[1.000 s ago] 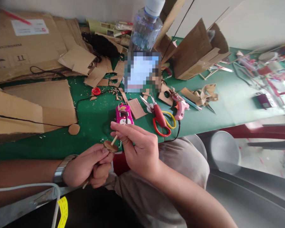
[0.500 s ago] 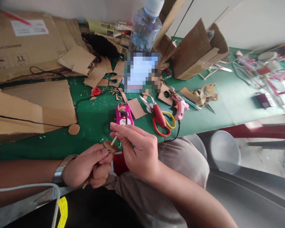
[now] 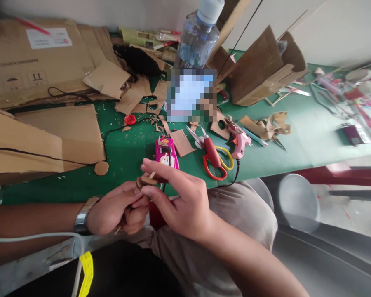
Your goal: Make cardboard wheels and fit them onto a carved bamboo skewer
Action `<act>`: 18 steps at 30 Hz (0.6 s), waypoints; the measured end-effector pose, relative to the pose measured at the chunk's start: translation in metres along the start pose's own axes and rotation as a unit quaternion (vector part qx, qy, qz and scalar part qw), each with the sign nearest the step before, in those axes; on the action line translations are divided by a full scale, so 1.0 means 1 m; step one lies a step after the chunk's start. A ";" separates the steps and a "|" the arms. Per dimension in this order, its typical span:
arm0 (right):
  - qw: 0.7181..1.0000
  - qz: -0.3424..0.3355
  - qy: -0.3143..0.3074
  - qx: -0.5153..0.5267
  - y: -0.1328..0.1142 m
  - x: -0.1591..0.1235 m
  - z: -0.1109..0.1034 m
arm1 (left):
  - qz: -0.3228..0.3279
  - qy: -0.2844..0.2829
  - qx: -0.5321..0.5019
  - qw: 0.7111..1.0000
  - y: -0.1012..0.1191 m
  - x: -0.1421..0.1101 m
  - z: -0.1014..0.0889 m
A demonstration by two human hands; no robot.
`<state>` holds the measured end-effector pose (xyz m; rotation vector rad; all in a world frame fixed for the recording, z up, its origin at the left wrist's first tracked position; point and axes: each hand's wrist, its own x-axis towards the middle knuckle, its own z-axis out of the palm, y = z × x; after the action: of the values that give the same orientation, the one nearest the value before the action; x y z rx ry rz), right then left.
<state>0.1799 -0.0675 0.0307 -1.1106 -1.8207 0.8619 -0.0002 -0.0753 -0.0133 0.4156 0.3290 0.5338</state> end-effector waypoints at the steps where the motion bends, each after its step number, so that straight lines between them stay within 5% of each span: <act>1: 1.000 -0.002 0.010 0.011 0.001 0.000 -0.001 | -0.002 0.001 0.000 1.000 0.000 0.000 0.000; 5: 0.999 -0.024 0.043 0.011 0.003 0.001 -0.005 | -0.004 0.007 0.002 1.000 0.002 -0.001 0.000; 11: 0.998 -0.045 0.010 -0.042 -0.001 0.006 -0.009 | -0.012 0.002 -0.009 1.000 0.001 -0.001 -0.001; 18: 0.999 -0.002 0.016 0.033 0.000 0.004 -0.004 | 0.006 -0.003 0.004 1.000 0.001 -0.002 -0.001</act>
<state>0.1821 -0.0637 0.0333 -1.0733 -1.7544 0.8911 -0.0030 -0.0753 -0.0137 0.4281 0.3235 0.5436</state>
